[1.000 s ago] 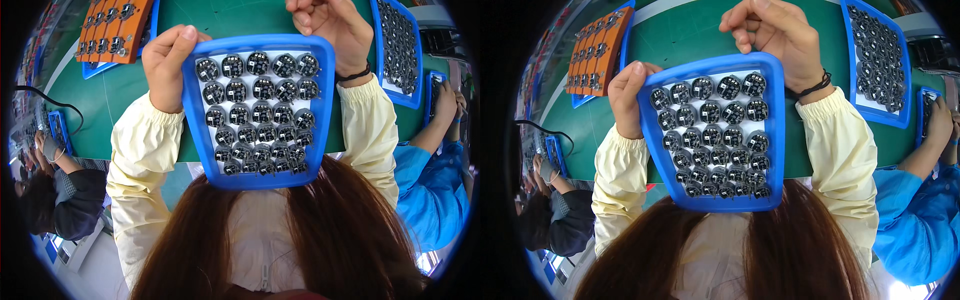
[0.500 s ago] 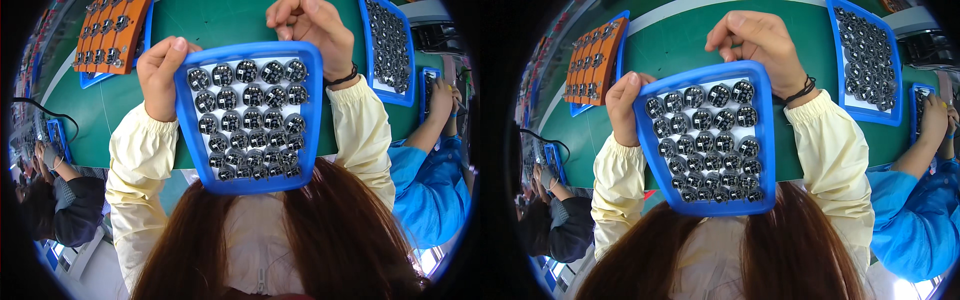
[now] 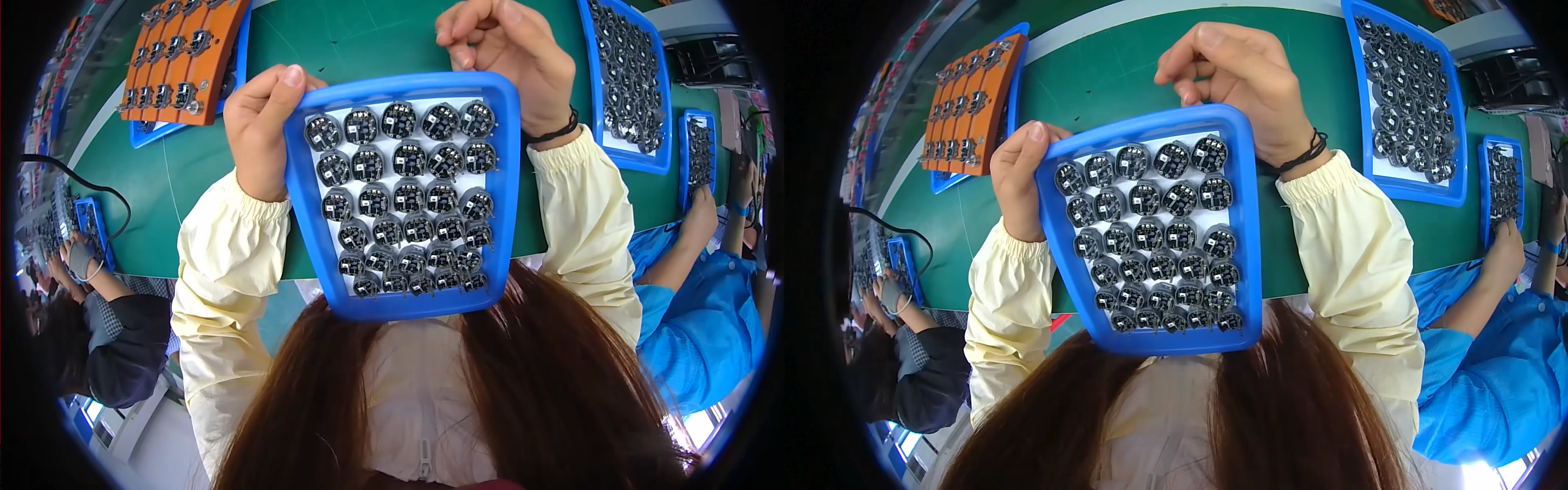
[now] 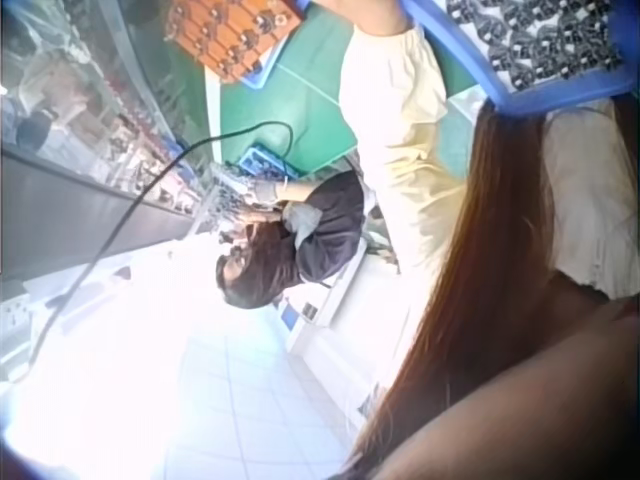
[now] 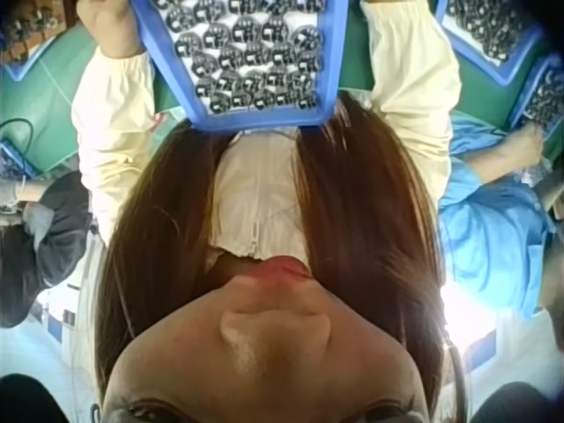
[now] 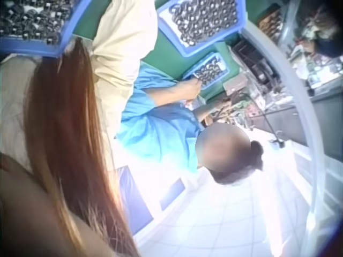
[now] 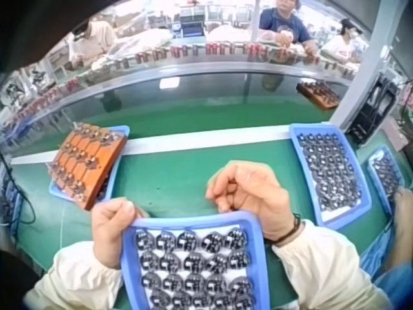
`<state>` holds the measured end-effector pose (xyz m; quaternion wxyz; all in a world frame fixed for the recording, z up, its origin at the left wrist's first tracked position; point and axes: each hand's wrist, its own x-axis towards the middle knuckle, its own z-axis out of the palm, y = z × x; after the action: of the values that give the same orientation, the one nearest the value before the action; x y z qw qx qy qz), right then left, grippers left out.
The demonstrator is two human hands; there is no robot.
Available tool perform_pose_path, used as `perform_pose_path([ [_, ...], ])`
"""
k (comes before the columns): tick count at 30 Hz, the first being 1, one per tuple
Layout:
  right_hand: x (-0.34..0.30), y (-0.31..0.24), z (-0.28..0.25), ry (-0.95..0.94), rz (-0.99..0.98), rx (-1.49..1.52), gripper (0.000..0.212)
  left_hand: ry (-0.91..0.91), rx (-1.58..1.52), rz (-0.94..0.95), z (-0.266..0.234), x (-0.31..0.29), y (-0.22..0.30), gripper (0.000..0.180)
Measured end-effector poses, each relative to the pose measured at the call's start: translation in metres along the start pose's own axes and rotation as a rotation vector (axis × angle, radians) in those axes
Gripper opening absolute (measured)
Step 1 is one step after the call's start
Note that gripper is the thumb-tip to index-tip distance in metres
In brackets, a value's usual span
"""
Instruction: Assembling small electronic components into an orange jig and organizing parts in a blue tray at a factory workbench.
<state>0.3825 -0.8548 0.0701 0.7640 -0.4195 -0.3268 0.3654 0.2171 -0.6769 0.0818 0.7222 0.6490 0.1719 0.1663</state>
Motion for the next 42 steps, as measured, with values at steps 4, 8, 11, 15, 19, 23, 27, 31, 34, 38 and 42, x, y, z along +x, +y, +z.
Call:
perform_pose_path([
  [4, -0.001, -0.002, 0.002, 0.005, -0.005, -0.005, 0.037, 0.016, -0.013, 0.002, 0.000, -0.002, 0.000, 0.028],
  [8, -0.001, 0.000, 0.005, 0.025, -0.034, -0.043, 0.035, 0.021, -0.028, -0.014, -0.001, -0.001, 0.000, 0.029],
  [11, -0.003, -0.003, 0.006, 0.041, -0.044, -0.058, 0.034, 0.013, -0.035, -0.018, 0.000, -0.001, -0.002, 0.029],
  [15, -0.004, -0.005, 0.009, 0.038, -0.094, -0.085, 0.034, 0.009, -0.056, -0.016, 0.001, -0.002, 0.000, 0.029],
  [19, -0.009, -0.009, 0.002, -0.050, -0.127, -0.240, 0.031, 0.019, -0.081, -0.031, 0.001, -0.002, -0.001, 0.029],
  [23, -0.009, -0.006, 0.009, 0.027, -0.229, -0.357, 0.028, 0.017, -0.057, -0.016, 0.001, 0.000, -0.002, 0.029],
  [27, -0.008, -0.004, 0.007, 0.028, -0.240, -0.345, 0.028, 0.033, -0.038, -0.015, 0.002, -0.001, 0.000, 0.029],
  [31, -0.008, -0.002, 0.008, 0.064, -0.202, -0.321, 0.028, 0.037, -0.028, -0.025, 0.003, 0.000, 0.002, 0.031],
  [34, -0.007, 0.001, 0.007, 0.062, -0.186, -0.309, 0.028, 0.040, -0.018, -0.018, 0.002, 0.001, -0.001, 0.031],
  [38, -0.006, 0.004, 0.006, 0.049, -0.210, -0.311, 0.027, 0.036, -0.007, -0.030, 0.001, 0.000, -0.001, 0.030],
  [42, -0.005, 0.008, 0.005, 0.082, -0.199, -0.456, 0.025, 0.016, -0.022, -0.020, 0.000, 0.002, -0.004, 0.029],
])
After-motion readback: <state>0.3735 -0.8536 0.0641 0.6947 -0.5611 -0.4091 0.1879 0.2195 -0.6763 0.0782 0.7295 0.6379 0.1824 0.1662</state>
